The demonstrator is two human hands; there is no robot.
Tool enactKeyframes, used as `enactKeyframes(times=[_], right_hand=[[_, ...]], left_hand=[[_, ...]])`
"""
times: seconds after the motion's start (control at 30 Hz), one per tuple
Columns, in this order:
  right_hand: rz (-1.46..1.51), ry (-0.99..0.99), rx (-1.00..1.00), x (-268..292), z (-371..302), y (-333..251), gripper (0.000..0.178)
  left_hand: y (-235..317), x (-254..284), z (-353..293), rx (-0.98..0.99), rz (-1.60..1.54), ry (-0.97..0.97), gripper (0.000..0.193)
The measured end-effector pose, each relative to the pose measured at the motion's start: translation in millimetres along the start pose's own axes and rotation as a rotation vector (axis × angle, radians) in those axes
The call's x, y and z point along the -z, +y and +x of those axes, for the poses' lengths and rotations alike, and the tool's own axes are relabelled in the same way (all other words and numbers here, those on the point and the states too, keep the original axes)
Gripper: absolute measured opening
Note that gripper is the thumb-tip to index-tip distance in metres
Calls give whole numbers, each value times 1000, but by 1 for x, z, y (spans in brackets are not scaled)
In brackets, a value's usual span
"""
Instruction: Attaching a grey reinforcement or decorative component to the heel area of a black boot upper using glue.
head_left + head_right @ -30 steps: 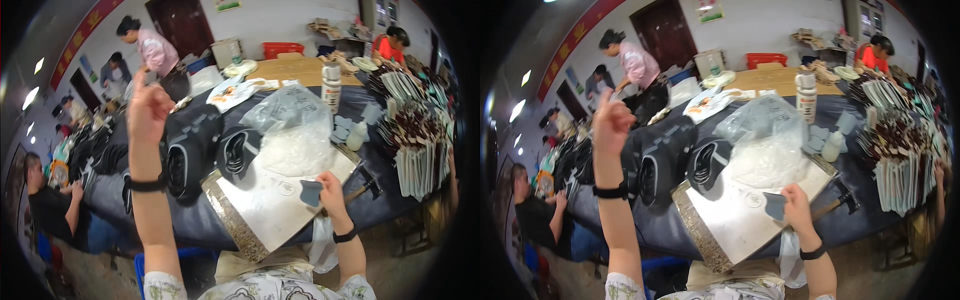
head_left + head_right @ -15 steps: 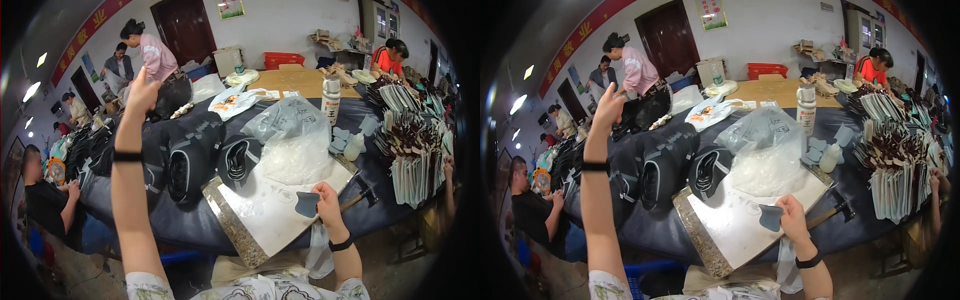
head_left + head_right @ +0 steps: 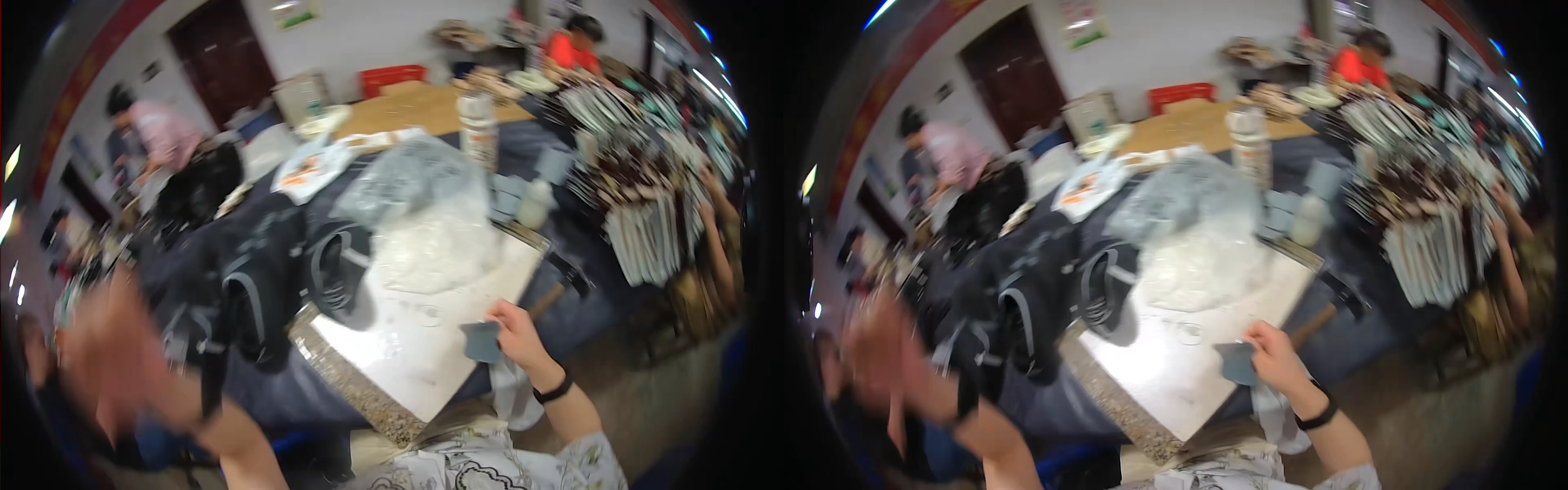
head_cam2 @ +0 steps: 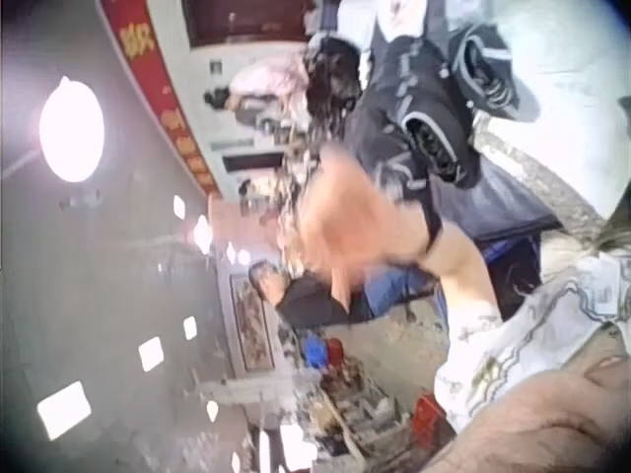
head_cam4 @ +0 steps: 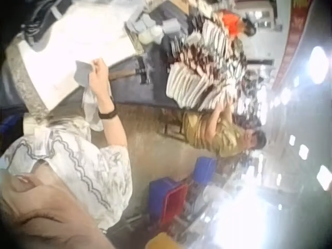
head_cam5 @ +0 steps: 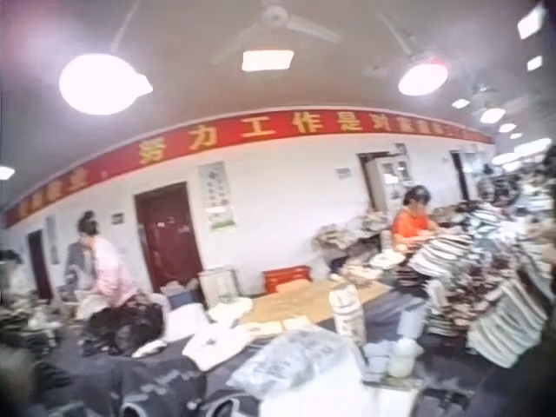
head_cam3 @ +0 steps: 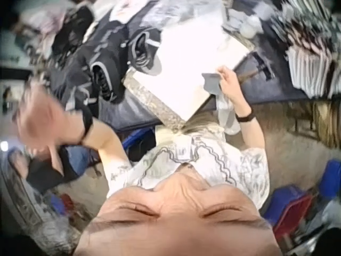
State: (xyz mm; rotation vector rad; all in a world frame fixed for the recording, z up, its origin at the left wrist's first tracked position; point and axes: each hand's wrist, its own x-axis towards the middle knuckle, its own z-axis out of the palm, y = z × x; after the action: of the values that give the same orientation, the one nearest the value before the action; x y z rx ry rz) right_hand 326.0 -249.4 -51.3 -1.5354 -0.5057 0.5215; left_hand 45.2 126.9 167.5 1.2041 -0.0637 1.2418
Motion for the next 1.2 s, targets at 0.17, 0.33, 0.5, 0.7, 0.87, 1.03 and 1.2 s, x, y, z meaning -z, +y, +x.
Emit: enactKeyframes(times=[0.17,0.33,0.5,0.7,0.87,1.03,1.2], right_hand=[[160,-155,82,-20,14,1,9],[338,-41,-2,-15,17,-9,14],[256,-18,44,-5,4,18,10],[175,13,57,-12,-9,7,8],[51,-26,137,-33,-11,3,7],[-27,-42,239,-51,-23,-20,8],[766,142,-13,-17,-27,-21,4]], left_hand=[[8,55,-75,-349,82,-130,43],[-71,-97,-84,-61,-61,-729,34],[-104,-65,-55,482,103,-211,47],[-114,-83,-90,432,227,-226,53],[-160,-124,-163,646,587,-538,51],[-168,-162,-190,200,766,-954,47],[-159,-162,-201,-173,733,-953,16]])
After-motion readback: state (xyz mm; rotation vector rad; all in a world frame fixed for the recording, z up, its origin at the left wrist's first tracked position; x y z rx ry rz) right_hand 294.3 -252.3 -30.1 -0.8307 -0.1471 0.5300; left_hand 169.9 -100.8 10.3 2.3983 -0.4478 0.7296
